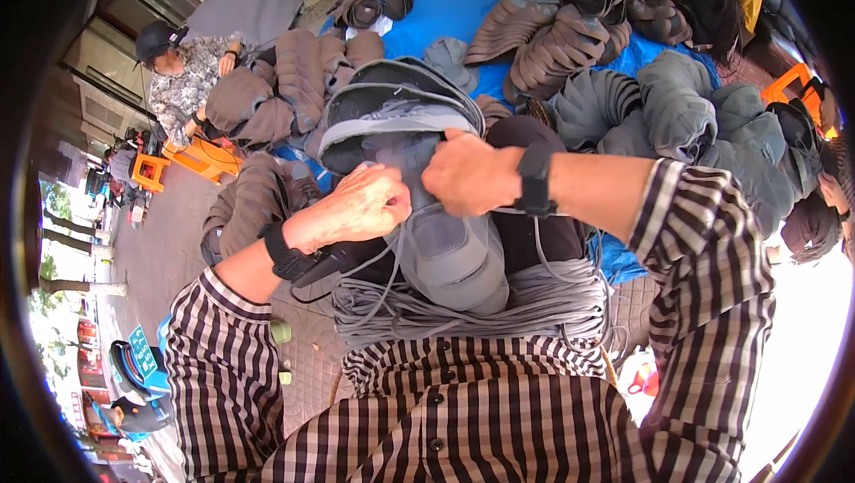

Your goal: Lacing a grey athletic shoe while sitting outdoors near other workers.

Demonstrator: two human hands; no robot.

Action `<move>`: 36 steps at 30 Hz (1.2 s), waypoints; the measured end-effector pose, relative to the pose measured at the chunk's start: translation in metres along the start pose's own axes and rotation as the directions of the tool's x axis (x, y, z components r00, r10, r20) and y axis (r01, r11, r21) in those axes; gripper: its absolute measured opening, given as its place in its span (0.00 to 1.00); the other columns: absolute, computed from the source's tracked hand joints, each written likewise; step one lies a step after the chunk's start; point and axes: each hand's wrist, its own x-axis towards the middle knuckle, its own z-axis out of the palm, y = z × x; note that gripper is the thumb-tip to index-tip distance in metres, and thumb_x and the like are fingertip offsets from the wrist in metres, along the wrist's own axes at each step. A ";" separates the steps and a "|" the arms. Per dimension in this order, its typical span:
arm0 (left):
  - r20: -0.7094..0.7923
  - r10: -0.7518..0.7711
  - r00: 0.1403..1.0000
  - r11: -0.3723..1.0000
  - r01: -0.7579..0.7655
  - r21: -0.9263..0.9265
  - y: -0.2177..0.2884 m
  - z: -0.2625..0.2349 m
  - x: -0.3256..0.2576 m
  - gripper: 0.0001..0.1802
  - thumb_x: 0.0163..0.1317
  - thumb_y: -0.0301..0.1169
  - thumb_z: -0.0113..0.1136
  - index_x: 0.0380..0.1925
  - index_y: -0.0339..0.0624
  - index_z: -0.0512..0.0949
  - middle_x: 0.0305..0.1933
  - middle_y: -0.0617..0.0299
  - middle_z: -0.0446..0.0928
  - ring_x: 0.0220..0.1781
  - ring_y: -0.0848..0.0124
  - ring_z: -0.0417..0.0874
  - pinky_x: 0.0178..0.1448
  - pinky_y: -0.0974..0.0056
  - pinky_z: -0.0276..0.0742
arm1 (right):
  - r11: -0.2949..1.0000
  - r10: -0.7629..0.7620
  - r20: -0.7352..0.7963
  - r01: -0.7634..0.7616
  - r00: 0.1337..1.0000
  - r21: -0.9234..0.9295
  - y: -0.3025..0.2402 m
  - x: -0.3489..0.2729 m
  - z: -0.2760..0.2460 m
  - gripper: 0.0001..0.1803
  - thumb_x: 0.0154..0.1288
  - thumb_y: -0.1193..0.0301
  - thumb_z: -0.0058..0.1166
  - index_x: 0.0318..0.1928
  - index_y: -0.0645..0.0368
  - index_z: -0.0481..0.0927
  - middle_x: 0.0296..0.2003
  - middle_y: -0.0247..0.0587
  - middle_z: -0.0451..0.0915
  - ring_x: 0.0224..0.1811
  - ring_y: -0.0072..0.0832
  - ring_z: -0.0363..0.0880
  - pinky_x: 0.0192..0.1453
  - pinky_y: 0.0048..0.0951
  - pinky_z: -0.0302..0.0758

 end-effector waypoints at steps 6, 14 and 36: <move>0.084 -0.102 0.991 0.957 0.075 0.279 0.011 0.005 0.009 0.10 0.51 0.33 0.58 0.18 0.39 0.82 0.25 0.45 0.79 0.35 0.51 0.80 0.46 0.53 0.67 | 0.983 0.096 0.085 -0.107 0.992 0.147 -0.004 0.011 -0.002 0.07 0.43 0.70 0.54 0.21 0.59 0.82 0.22 0.45 0.80 0.32 0.42 0.78 0.44 0.40 0.61; 0.243 -0.264 0.933 0.958 0.283 -0.046 0.006 -0.004 0.017 0.10 0.49 0.34 0.57 0.26 0.41 0.83 0.29 0.50 0.82 0.40 0.54 0.83 0.53 0.53 0.70 | 0.941 0.241 0.026 -0.240 0.970 0.239 -0.010 0.005 0.010 0.09 0.52 0.70 0.51 0.22 0.59 0.82 0.24 0.46 0.80 0.36 0.41 0.77 0.53 0.40 0.63; -0.164 -0.157 0.974 0.524 -0.059 -0.850 0.005 0.001 0.012 0.12 0.68 0.38 0.56 0.34 0.41 0.74 0.33 0.69 0.72 0.33 0.79 0.70 0.41 0.72 0.68 | 0.399 0.538 -0.274 0.045 0.797 0.916 -0.008 -0.009 0.006 0.12 0.68 0.71 0.41 0.31 0.66 0.73 0.26 0.45 0.79 0.30 0.35 0.77 0.36 0.35 0.73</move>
